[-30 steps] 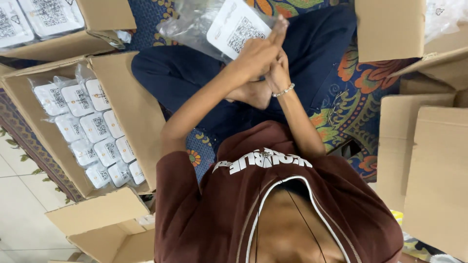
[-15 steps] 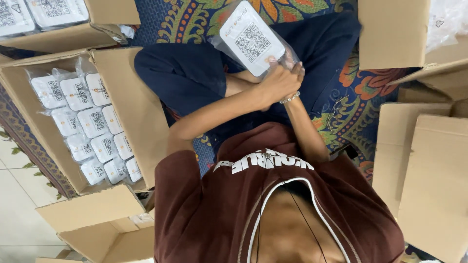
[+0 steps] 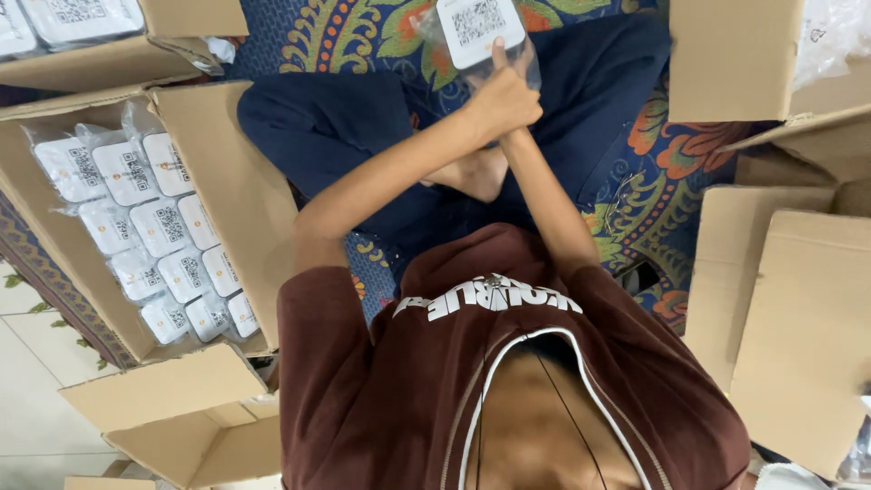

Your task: The person packages small electronic items into plastic bags and places them into boxes for fulfillment.

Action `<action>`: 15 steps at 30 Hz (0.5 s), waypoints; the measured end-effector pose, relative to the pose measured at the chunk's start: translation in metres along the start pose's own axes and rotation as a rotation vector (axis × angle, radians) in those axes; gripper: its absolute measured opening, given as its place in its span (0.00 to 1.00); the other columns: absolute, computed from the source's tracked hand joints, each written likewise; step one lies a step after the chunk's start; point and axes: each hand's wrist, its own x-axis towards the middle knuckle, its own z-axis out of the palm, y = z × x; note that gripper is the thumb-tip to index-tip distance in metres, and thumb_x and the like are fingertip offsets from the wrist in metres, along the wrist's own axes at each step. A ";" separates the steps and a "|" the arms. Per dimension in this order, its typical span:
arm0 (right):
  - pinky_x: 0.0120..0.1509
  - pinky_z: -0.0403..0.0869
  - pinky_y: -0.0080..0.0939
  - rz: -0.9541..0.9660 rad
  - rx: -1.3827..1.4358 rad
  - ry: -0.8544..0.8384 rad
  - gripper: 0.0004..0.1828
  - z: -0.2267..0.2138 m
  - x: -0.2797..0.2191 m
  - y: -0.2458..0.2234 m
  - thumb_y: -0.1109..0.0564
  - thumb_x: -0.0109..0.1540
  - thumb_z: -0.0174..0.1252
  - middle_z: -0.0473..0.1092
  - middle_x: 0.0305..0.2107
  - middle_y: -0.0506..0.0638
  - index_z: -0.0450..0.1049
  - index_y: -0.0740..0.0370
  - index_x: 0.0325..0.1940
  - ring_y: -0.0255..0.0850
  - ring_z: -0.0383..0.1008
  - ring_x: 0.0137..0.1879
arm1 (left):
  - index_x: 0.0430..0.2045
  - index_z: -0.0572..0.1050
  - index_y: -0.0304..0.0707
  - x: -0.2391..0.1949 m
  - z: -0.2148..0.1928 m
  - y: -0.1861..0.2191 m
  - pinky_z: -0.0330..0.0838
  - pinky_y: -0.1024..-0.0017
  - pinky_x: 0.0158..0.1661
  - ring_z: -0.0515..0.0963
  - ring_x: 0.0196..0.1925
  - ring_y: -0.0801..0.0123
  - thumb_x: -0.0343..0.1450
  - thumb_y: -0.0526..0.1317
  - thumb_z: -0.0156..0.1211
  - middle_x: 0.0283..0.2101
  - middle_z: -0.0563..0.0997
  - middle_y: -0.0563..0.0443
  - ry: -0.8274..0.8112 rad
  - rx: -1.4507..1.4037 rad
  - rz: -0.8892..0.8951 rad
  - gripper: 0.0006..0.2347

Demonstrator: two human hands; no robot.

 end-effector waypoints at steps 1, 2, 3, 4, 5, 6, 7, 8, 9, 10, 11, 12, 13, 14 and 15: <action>0.63 0.77 0.50 0.044 0.245 0.058 0.48 0.008 0.006 0.001 0.60 0.56 0.75 0.57 0.64 0.61 0.53 0.48 0.71 0.53 0.68 0.65 | 0.55 0.75 0.33 -0.011 0.003 -0.026 0.53 0.28 0.66 0.70 0.59 0.44 0.71 0.33 0.64 0.62 0.74 0.42 0.096 -0.185 0.166 0.17; 0.63 0.77 0.50 0.058 0.239 0.055 0.48 0.001 0.010 -0.005 0.60 0.56 0.75 0.57 0.64 0.61 0.53 0.48 0.71 0.53 0.68 0.65 | 0.55 0.75 0.33 -0.017 0.014 -0.036 0.53 0.28 0.66 0.70 0.59 0.44 0.71 0.33 0.64 0.62 0.74 0.42 0.094 -0.194 0.179 0.17; 0.57 0.81 0.51 0.188 0.676 0.015 0.44 -0.005 0.015 -0.011 0.61 0.58 0.70 0.60 0.63 0.59 0.52 0.46 0.71 0.53 0.72 0.61 | 0.53 0.76 0.32 -0.023 0.025 -0.045 0.58 0.36 0.62 0.76 0.54 0.47 0.72 0.32 0.61 0.63 0.75 0.41 0.320 -0.556 0.300 0.15; 0.50 0.84 0.52 0.324 1.117 -0.022 0.41 -0.009 0.015 -0.017 0.62 0.61 0.65 0.62 0.61 0.57 0.50 0.44 0.70 0.54 0.76 0.57 | 0.52 0.77 0.32 -0.033 0.038 -0.052 0.63 0.44 0.58 0.82 0.48 0.51 0.72 0.32 0.58 0.64 0.77 0.39 0.539 -0.923 0.404 0.14; 0.50 0.84 0.52 0.343 1.113 -0.021 0.41 0.000 0.006 0.014 0.62 0.61 0.65 0.62 0.61 0.57 0.50 0.44 0.70 0.54 0.76 0.57 | 0.52 0.77 0.32 -0.044 0.045 -0.053 0.63 0.44 0.58 0.82 0.48 0.51 0.72 0.32 0.58 0.64 0.77 0.39 0.528 -0.936 0.414 0.14; 0.44 0.80 0.48 0.364 1.225 -0.006 0.29 0.007 -0.003 0.045 0.61 0.66 0.60 0.64 0.53 0.55 0.55 0.52 0.67 0.50 0.75 0.49 | 0.52 0.76 0.33 -0.054 0.053 -0.055 0.66 0.55 0.54 0.82 0.47 0.56 0.72 0.31 0.58 0.64 0.76 0.42 0.703 -1.116 0.280 0.14; 0.38 0.76 0.45 0.384 1.336 0.013 0.17 0.013 -0.014 0.077 0.61 0.72 0.55 0.65 0.45 0.54 0.61 0.60 0.64 0.46 0.74 0.42 | 0.52 0.75 0.34 -0.065 0.060 -0.056 0.70 0.65 0.50 0.83 0.46 0.60 0.71 0.31 0.59 0.65 0.75 0.44 0.874 -1.289 0.133 0.14; 0.38 0.76 0.45 0.404 1.331 0.017 0.17 0.007 -0.024 0.078 0.61 0.72 0.55 0.65 0.45 0.54 0.61 0.60 0.64 0.46 0.74 0.42 | 0.52 0.75 0.34 -0.071 0.061 -0.047 0.70 0.65 0.50 0.83 0.46 0.60 0.71 0.31 0.59 0.65 0.75 0.44 0.861 -1.304 0.139 0.14; 0.37 0.71 0.43 0.358 1.173 0.027 0.14 0.001 -0.034 0.079 0.62 0.72 0.55 0.65 0.41 0.52 0.63 0.64 0.61 0.41 0.70 0.39 | 0.53 0.75 0.35 -0.078 0.062 -0.038 0.70 0.66 0.52 0.82 0.47 0.62 0.72 0.32 0.58 0.64 0.75 0.46 0.873 -1.340 0.032 0.15; 0.35 0.67 0.40 0.303 1.017 0.030 0.11 -0.003 -0.036 0.079 0.63 0.72 0.55 0.65 0.36 0.50 0.65 0.68 0.58 0.36 0.66 0.36 | 0.54 0.74 0.36 -0.082 0.065 -0.032 0.70 0.66 0.53 0.82 0.48 0.64 0.72 0.33 0.58 0.62 0.75 0.48 0.892 -1.366 -0.081 0.15; 0.35 0.67 0.40 0.313 1.013 0.029 0.11 -0.013 -0.034 0.070 0.63 0.72 0.55 0.65 0.36 0.50 0.65 0.68 0.58 0.36 0.66 0.36 | 0.54 0.74 0.36 -0.081 0.067 -0.028 0.70 0.66 0.53 0.82 0.48 0.64 0.72 0.33 0.58 0.62 0.75 0.48 0.884 -1.374 -0.080 0.15; 0.33 0.65 0.40 0.237 0.695 -0.030 0.07 -0.023 -0.032 0.060 0.62 0.72 0.57 0.66 0.32 0.50 0.67 0.68 0.51 0.35 0.65 0.32 | 0.54 0.74 0.35 -0.080 0.069 -0.025 0.69 0.64 0.53 0.80 0.49 0.64 0.72 0.36 0.57 0.59 0.76 0.47 0.820 -1.297 -0.119 0.15; 0.30 0.63 0.40 0.159 0.376 -0.089 0.07 -0.034 -0.029 0.050 0.61 0.72 0.58 0.66 0.28 0.50 0.68 0.68 0.45 0.34 0.64 0.28 | 0.53 0.74 0.35 -0.080 0.070 -0.023 0.68 0.62 0.53 0.78 0.49 0.64 0.72 0.39 0.56 0.55 0.76 0.47 0.756 -1.219 -0.155 0.15; 0.30 0.63 0.40 0.156 0.375 -0.090 0.07 -0.055 -0.022 0.012 0.61 0.72 0.58 0.66 0.28 0.50 0.68 0.68 0.45 0.34 0.64 0.28 | 0.53 0.74 0.35 -0.076 0.074 -0.018 0.68 0.62 0.53 0.78 0.49 0.64 0.72 0.39 0.56 0.55 0.76 0.47 0.758 -1.219 -0.158 0.15; 0.28 0.65 0.38 0.114 0.284 -0.190 0.08 -0.076 -0.015 -0.026 0.61 0.71 0.58 0.69 0.26 0.49 0.70 0.69 0.42 0.33 0.68 0.26 | 0.52 0.74 0.36 -0.072 0.076 -0.015 0.67 0.62 0.52 0.77 0.50 0.64 0.72 0.40 0.55 0.51 0.76 0.48 0.671 -1.139 -0.163 0.15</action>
